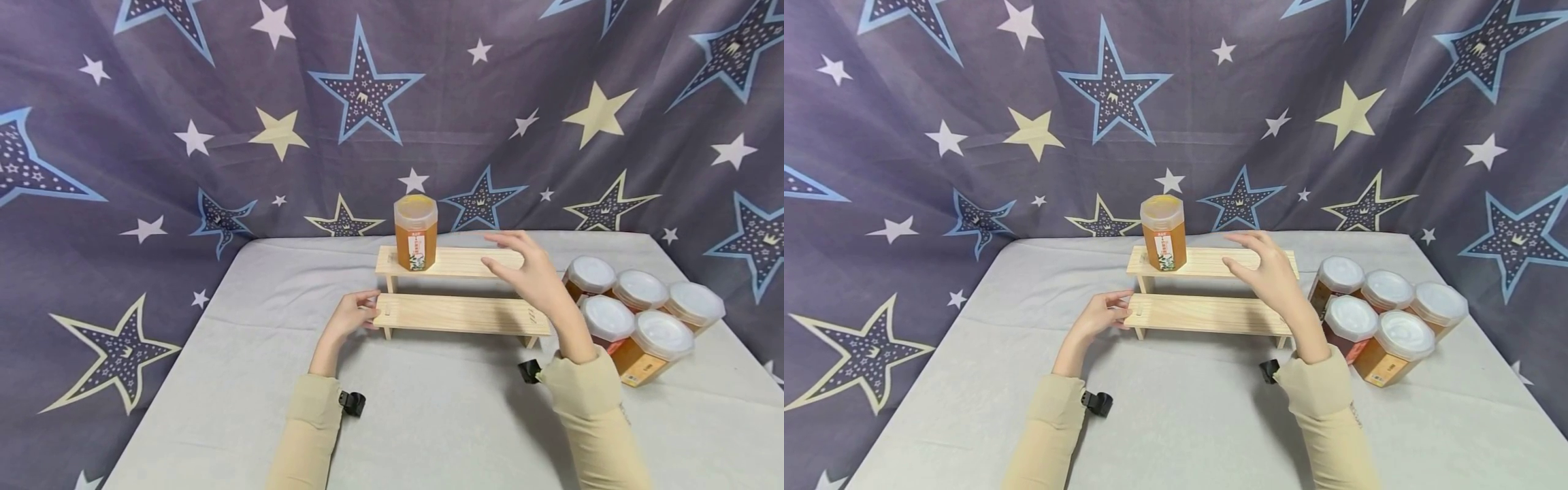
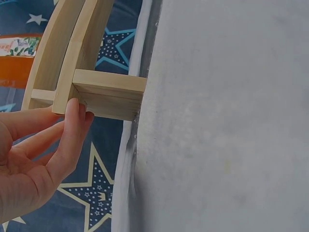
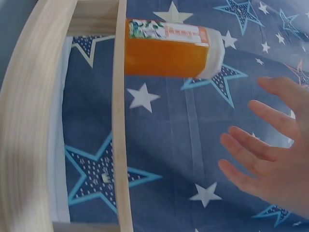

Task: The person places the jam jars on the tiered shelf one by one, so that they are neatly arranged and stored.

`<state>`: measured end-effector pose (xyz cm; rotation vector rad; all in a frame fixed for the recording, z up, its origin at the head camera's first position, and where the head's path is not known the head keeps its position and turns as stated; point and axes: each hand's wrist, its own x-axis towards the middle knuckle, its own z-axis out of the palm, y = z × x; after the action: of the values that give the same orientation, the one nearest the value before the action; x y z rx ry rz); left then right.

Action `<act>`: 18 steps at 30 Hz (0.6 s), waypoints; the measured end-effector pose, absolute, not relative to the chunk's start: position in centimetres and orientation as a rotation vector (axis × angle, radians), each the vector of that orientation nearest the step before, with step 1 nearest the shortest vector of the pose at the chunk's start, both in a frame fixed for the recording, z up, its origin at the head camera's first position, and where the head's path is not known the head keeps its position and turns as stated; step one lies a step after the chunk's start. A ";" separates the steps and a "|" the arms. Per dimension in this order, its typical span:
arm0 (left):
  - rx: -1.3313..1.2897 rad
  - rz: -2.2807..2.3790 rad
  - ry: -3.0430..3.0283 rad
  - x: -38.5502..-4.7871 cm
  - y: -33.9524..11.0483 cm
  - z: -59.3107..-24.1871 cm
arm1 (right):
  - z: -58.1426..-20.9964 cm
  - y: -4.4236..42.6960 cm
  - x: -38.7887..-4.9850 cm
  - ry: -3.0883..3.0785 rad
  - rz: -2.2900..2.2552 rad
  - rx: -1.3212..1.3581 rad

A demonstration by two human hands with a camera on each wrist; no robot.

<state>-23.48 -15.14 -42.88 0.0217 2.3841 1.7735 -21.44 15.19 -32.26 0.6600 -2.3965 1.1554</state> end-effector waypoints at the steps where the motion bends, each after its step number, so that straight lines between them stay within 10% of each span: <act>1: 0.020 1.773 2.386 -23.5 -15.2 -42.9 | -32.2 15.5 -21.3 -2.407 1.158 0.655; 18: 0.015 1.785 2.378 -23.5 -15.1 -43.0 | -32.5 20.0 -19.6 -2.570 1.038 0.555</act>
<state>-23.47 -15.10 -42.96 0.0152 2.3778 1.7848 -19.59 19.98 -32.51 0.5553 -2.5700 1.0382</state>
